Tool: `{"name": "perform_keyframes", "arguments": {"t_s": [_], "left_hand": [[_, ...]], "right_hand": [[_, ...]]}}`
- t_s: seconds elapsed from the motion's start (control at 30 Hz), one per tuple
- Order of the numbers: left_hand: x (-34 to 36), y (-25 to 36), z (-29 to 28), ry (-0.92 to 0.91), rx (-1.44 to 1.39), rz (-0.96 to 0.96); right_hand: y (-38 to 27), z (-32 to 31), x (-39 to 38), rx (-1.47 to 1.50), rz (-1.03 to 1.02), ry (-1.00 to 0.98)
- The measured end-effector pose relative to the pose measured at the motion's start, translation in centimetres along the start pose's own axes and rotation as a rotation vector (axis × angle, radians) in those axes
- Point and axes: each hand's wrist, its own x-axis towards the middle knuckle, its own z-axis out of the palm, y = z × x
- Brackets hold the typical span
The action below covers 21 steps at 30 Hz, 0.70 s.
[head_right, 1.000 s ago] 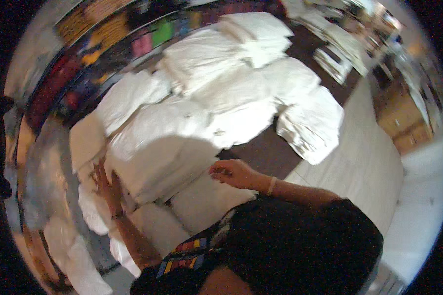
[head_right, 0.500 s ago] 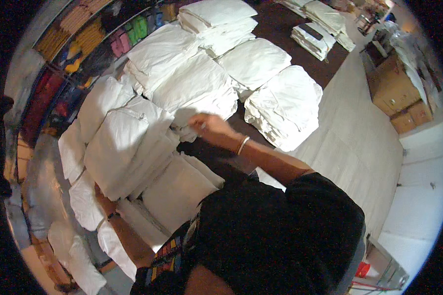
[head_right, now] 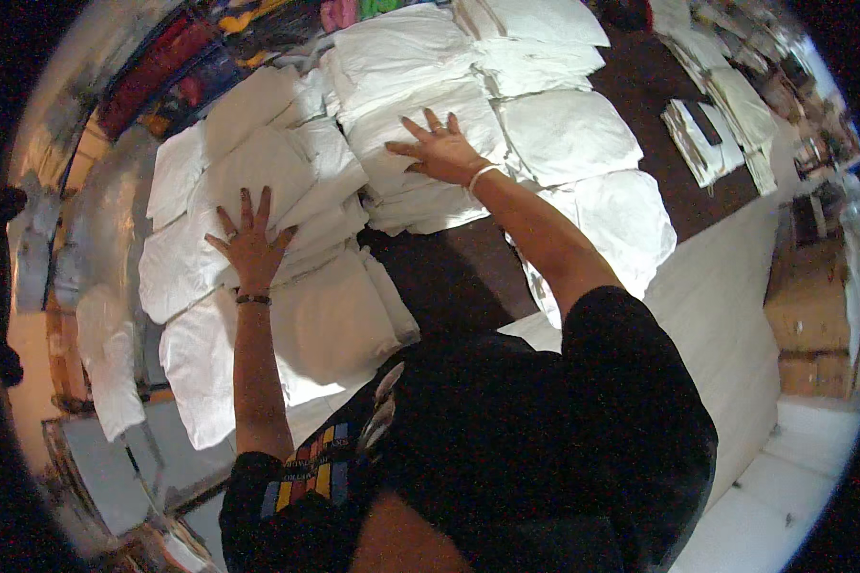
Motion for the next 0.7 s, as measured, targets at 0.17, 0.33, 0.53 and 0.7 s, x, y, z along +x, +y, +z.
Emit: {"name": "perform_keyframes", "arguments": {"t_s": [0.17, 0.33, 0.53, 0.7], "left_hand": [[-2.4, -2.6, 2.8, 0.116, -0.017, 0.013], [-2.1, -3.3, 4.1, 0.142, -0.086, 0.027], [-1.8, -2.8, 3.2, -0.003, -0.063, -0.037], [-1.8, -2.4, 2.4, -0.010, -0.111, -0.051]], "right_hand": [[3.9, 0.5, 1.1, 0.249, 0.108, 0.033], [7.6, 1.5, 3.2, 0.659, 0.302, 0.384], [8.2, 0.4, 3.3, 0.777, 0.335, 0.192], [6.3, -1.0, 0.7, 0.231, 0.069, 0.242]]}}
